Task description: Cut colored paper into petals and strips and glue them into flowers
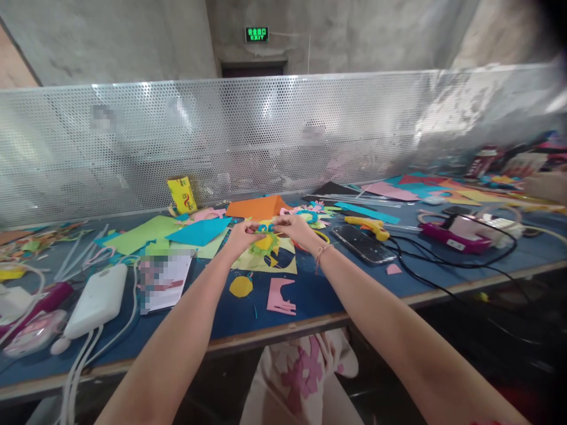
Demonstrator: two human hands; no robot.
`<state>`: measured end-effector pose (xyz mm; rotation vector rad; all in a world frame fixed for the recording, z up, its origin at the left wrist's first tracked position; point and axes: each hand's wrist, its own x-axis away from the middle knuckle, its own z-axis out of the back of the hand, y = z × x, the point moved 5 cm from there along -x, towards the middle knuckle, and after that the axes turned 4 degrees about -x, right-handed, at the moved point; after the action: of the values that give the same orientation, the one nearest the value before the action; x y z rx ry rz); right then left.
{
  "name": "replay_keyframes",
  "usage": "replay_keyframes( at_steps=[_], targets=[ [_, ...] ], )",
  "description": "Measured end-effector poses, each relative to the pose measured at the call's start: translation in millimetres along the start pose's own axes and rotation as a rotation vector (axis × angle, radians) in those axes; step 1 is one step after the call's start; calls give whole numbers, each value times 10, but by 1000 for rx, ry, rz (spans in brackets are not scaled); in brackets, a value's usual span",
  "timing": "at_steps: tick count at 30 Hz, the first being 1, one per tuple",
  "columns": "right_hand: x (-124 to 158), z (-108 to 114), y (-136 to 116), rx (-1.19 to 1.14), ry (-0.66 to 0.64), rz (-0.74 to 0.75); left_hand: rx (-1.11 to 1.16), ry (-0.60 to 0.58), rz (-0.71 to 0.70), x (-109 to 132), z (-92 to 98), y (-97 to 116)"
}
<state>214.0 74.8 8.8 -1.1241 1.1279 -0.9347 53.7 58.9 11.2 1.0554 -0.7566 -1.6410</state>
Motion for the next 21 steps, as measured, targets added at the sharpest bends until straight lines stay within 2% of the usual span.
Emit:
replay_keyframes(
  at_steps=[6,16,21],
  targets=[
    [27,-49,-40,-81,-59,-11,213,4,45,-7,-52,-71],
    [-37,-47,22,-76,-107,33,234,43,36,12,-43,6],
    [-40,-33,3,-55,-138,50,313,12,80,20,-71,3]
  ],
)
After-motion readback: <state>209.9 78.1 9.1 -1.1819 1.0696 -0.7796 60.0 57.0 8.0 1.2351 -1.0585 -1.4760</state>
